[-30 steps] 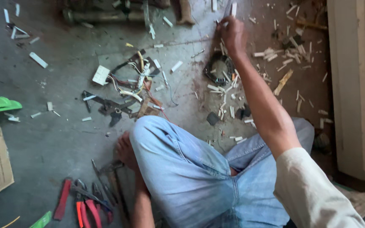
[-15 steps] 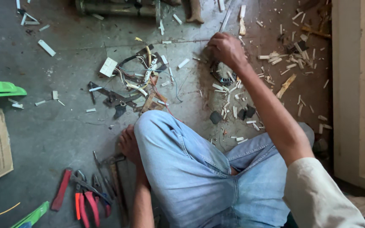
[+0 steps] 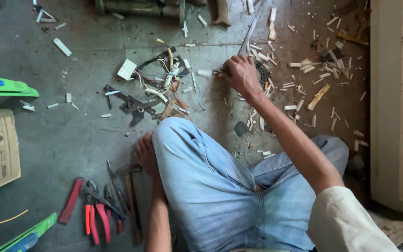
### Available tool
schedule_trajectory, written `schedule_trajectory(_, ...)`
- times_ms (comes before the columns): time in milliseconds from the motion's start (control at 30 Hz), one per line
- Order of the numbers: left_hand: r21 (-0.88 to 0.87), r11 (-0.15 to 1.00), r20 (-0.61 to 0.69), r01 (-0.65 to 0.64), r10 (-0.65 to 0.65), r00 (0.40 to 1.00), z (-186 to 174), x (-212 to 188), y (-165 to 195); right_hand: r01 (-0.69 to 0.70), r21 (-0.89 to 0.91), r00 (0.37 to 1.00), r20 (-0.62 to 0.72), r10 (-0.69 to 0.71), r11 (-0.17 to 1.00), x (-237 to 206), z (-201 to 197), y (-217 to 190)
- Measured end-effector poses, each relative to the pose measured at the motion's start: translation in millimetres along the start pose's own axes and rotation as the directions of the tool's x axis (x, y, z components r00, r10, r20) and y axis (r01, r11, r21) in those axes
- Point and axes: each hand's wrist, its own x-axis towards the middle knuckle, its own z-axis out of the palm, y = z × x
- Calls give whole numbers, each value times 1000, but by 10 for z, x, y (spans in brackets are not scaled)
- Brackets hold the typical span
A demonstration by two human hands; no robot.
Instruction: The person sits on the floor of a workshop dismantling small electric motors by hand, pulling apart housings, stators and rotors, and tearing out copper windings. They place the extracted copper coils into a cardboard box and toss scrap metal parts into a bucket.
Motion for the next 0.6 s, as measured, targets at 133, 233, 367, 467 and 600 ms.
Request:
schedule_trajectory(133, -20, 1000, 35, 23, -22, 999, -78, -8, 21, 28, -214, 1000, 6, -27, 976, 0, 149, -76)
schedule_trajectory(233, 8, 1000, -4, -5, 5, 1000, -121, 2, 22, 96, -336, 995, 66, -78, 937, -11, 182, -157)
schedule_trajectory(367, -9, 1000, -79, -17, 16, 997, -165, -6, 26, 95, -371, 994, 80, -70, 924, -50, 123, -259)
schedule_trajectory(467, 67, 998, -29, 10, -8, 1000, -207, -24, 30, -20, -99, 1000, 20, 22, 995, -71, 17, -301)
schedule_trajectory(600, 53, 999, -75, 0, 4, 997, -222, -37, 15, 97, 64, 994, -51, -94, 993, -89, -24, -270)
